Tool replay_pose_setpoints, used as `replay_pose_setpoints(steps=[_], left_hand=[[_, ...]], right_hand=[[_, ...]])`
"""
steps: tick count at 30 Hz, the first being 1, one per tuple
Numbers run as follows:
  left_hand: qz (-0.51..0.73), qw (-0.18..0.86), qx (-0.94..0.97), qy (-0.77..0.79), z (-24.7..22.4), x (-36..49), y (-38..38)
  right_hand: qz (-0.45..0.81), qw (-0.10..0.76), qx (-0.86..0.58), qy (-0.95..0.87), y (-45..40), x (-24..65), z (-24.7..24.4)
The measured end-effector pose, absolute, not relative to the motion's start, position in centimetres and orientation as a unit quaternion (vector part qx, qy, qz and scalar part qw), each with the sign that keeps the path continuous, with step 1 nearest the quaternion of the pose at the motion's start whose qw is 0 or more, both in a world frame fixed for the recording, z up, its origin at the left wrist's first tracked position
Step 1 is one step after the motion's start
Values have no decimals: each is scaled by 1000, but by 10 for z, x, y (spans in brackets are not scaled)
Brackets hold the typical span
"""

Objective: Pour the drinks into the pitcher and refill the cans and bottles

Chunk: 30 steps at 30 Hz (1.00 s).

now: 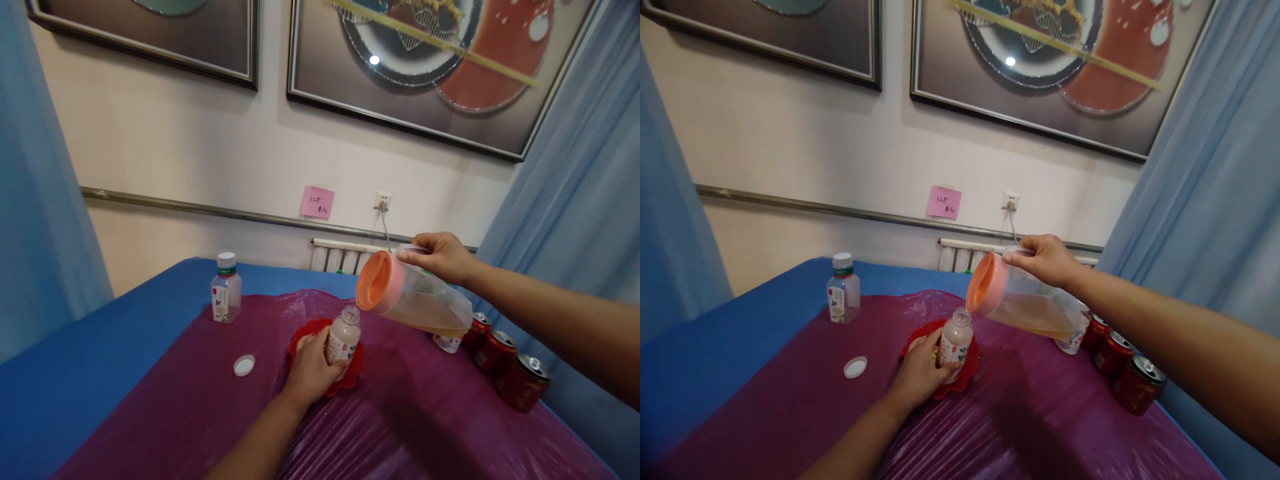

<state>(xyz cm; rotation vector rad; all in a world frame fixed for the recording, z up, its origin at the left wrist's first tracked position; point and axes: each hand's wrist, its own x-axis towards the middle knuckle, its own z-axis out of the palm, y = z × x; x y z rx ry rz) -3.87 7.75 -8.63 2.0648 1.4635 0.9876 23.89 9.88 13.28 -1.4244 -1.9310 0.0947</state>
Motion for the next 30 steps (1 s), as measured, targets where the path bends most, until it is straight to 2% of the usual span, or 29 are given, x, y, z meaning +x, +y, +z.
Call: replay_pose_setpoints(steps=[9,14,20,23,26,30], left_hand=[[353,211,745,526,-84,-38,75],[356,213,740,530,-82,-37,75],[375,218,725,534,-86,-38,80],[412,260,700,523,-90,-40,85],[448,310,663,513,-92,-42,91],[469,314,640,522,-86,-43,93]], right_hand=[[99,388,-550,-733,101,241,108],[146,435,-531,-713,107,253,83],[170,539,-555,-610,111,275,33],[164,582,-574,-552,108,283,0],[170,616,-583,-502,105,289,-31],[167,642,-582,-471,104,296,-60]])
